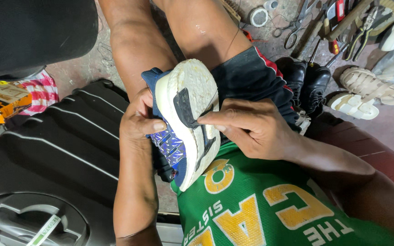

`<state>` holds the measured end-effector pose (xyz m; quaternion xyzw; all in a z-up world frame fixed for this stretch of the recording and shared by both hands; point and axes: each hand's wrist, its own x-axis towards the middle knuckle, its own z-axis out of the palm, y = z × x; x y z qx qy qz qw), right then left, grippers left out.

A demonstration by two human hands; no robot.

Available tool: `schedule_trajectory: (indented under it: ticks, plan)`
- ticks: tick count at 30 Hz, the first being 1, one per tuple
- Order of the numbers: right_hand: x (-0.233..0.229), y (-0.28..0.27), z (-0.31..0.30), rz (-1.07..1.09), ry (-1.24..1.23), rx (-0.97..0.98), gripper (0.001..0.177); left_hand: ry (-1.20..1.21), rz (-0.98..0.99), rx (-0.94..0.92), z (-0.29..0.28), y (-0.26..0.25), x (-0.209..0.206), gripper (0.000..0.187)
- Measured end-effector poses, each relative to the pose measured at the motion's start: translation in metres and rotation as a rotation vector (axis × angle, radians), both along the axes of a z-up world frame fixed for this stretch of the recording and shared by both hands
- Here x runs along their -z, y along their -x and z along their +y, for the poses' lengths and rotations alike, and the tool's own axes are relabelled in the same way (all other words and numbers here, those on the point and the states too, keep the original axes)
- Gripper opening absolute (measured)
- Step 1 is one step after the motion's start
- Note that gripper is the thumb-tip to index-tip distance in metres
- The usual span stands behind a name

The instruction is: The person sits on the floor and sews the sole of a blue and white sneaker using a needle and thread. They repeatedly push the needle through the shoe's edge and pull the thread to secure the sole.

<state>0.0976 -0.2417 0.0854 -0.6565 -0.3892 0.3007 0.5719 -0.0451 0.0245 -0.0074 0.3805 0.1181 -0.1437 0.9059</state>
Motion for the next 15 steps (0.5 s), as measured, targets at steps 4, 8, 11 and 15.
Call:
schedule_trajectory:
  ticks: [4, 8, 11, 15]
  plan:
    - [-0.004, -0.002, -0.003, -0.052, 0.087, -0.006, 0.036, -0.175, 0.042, -0.009, 0.0, -0.001, -0.013, 0.064]
    - [-0.003, -0.01, -0.01, -0.244, 0.163, -0.011, 0.033, -0.232, 0.124, 0.066, -0.004, -0.014, -0.027, 0.052]
    - [0.008, -0.022, -0.014, -0.308, 0.24, -0.04, 0.03, -0.283, 0.191, 0.148, -0.009, -0.027, -0.027, 0.045]
    - [0.034, -0.031, -0.021, -0.39, 0.241, -0.014, 0.027, -0.327, 0.229, 0.11, -0.019, -0.035, -0.004, 0.055]
